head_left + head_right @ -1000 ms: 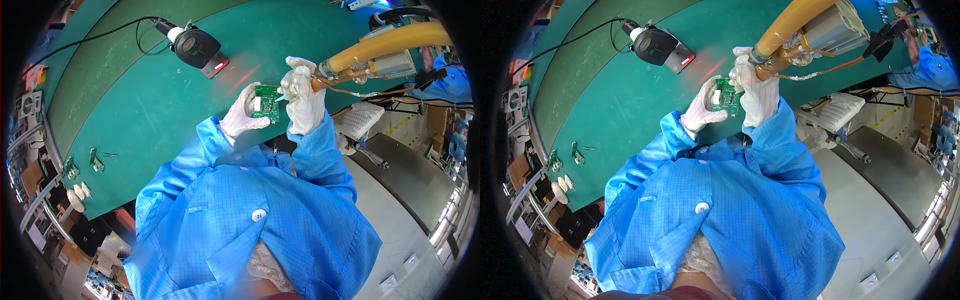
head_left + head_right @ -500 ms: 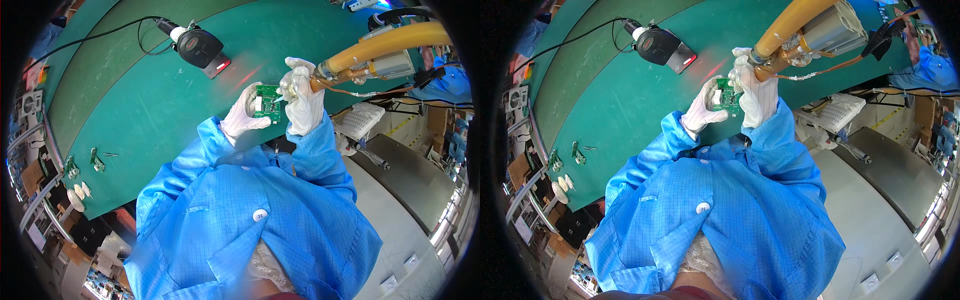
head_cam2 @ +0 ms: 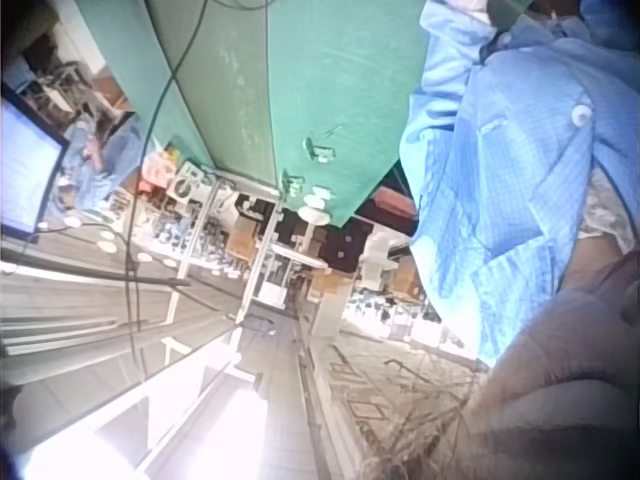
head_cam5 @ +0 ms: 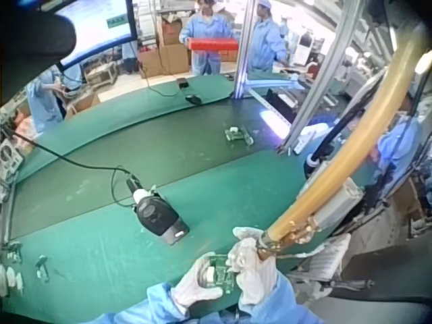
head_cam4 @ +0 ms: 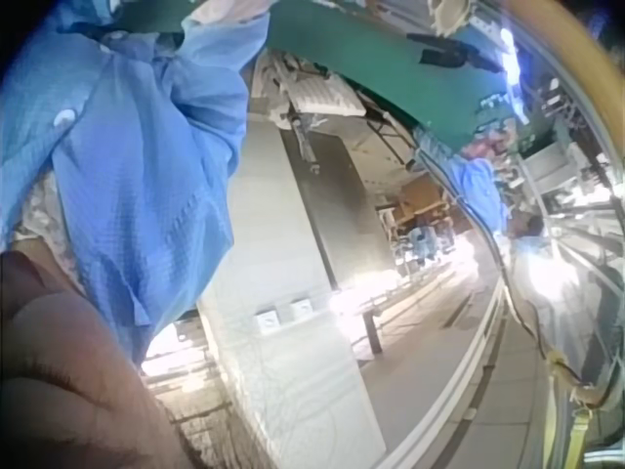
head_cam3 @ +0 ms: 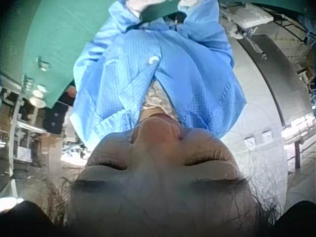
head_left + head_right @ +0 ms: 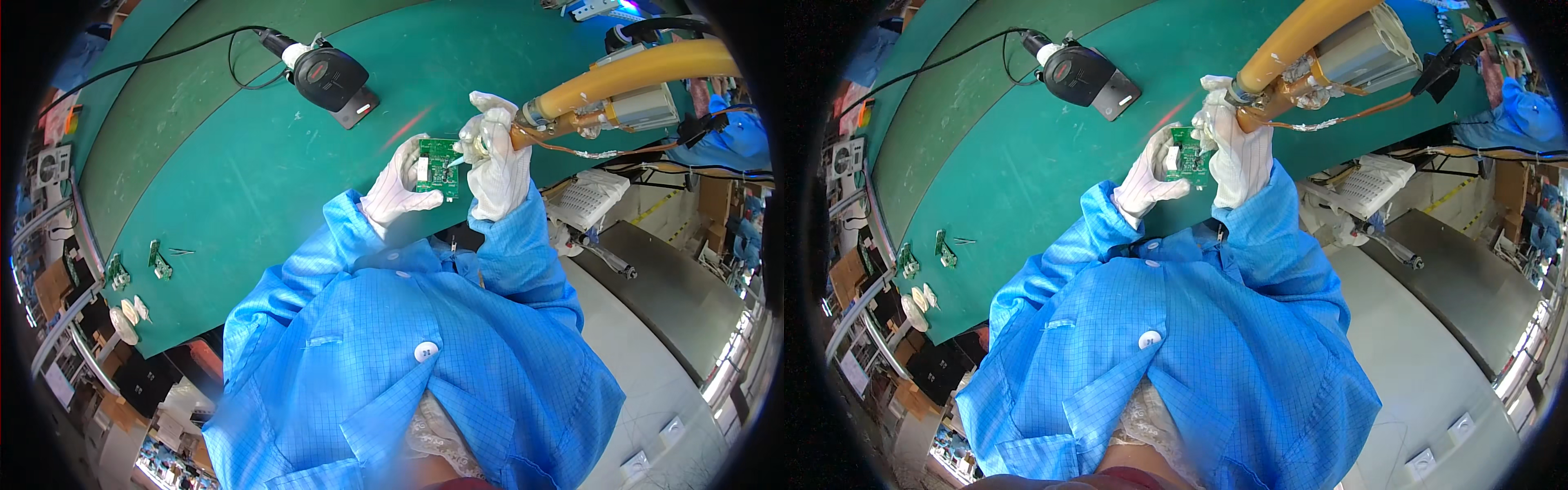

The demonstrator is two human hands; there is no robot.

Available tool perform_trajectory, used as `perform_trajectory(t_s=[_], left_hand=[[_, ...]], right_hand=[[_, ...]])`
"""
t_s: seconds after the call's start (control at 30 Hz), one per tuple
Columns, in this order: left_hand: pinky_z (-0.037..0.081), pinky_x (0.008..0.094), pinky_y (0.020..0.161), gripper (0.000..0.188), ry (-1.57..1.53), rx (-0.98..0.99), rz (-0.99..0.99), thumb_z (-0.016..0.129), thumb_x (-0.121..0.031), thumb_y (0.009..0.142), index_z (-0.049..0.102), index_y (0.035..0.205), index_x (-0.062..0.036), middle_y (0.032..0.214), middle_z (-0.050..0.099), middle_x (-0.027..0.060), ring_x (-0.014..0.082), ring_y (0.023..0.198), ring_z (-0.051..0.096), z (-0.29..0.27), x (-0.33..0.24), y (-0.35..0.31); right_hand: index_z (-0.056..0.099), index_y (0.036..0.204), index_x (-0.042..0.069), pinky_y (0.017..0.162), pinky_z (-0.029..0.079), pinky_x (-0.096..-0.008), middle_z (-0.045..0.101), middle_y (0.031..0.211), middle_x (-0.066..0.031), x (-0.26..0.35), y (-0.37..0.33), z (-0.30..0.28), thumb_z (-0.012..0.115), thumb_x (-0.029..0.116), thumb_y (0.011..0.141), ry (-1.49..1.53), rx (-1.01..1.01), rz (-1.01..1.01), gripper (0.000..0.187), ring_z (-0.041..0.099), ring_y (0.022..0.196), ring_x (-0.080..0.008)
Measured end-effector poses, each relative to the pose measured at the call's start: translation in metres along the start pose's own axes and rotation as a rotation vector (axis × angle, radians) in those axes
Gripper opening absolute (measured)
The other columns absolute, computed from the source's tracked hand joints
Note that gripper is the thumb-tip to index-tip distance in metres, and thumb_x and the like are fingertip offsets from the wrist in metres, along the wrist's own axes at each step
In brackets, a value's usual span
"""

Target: Apply glue or sealant to printed circuit boards at an assembly station.

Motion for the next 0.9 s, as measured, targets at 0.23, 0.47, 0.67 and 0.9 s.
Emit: perform_trajectory(t_s=[0.23, 0.47, 0.67, 0.9], left_hand=[[0.032, 0.0400, 0.109, 0.115, -0.017, 0.002, -0.005, 0.088, -0.022, 0.063, 0.009, 0.143, 0.0041, 0.145, 0.024, 0.0208, 0.0271, 0.134, 0.032, -0.0009, -0.0013, -0.0004], [0.032, 0.0397, 0.108, 0.115, -0.043, -0.006, -0.015, 0.087, -0.023, 0.063, 0.010, 0.143, 0.0044, 0.144, 0.025, 0.0204, 0.0270, 0.133, 0.033, 0.0010, -0.0021, -0.0012], [0.033, 0.0392, 0.108, 0.113, -0.046, -0.010, -0.009, 0.087, -0.022, 0.064, 0.011, 0.143, 0.0035, 0.143, 0.027, 0.0196, 0.0265, 0.132, 0.035, 0.0012, -0.0023, -0.0013], [0.034, 0.0400, 0.107, 0.108, -0.040, -0.001, 0.020, 0.085, -0.017, 0.067, 0.011, 0.143, 0.0024, 0.142, 0.028, 0.0185, 0.0257, 0.131, 0.036, 0.0010, -0.0035, -0.0005]], right_hand=[[0.056, 0.115, 0.003, 0.056, 0.044, -0.0218, 0.055, 0.071, -0.0020, 0.0005, 0.0019, 0.0012, 0.057, 0.033, 0.093, -0.016, -0.025, -0.006, 0.037, 0.051, 0.062, -0.0092], [0.055, 0.115, 0.003, 0.055, 0.044, -0.0217, 0.055, 0.071, -0.0021, -0.0001, 0.0012, 0.0025, 0.056, 0.033, 0.094, -0.003, -0.003, -0.008, 0.037, 0.050, 0.061, -0.0086], [0.055, 0.115, 0.002, 0.055, 0.044, -0.0220, 0.055, 0.072, -0.0019, 0.0008, 0.0005, 0.0033, 0.055, 0.032, 0.095, -0.004, -0.022, -0.001, 0.036, 0.051, 0.062, -0.0087], [0.056, 0.116, 0.002, 0.058, 0.048, -0.0229, 0.057, 0.074, -0.0028, 0.0034, 0.0002, 0.0041, 0.056, 0.037, 0.093, -0.018, -0.023, -0.002, 0.042, 0.052, 0.065, -0.0092]])
Point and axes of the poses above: each hand's wrist, its own y-axis towards the middle knuckle, its own z-axis out of the palm, x = y × z, the point moved 3 cm from there along y, towards the middle knuckle
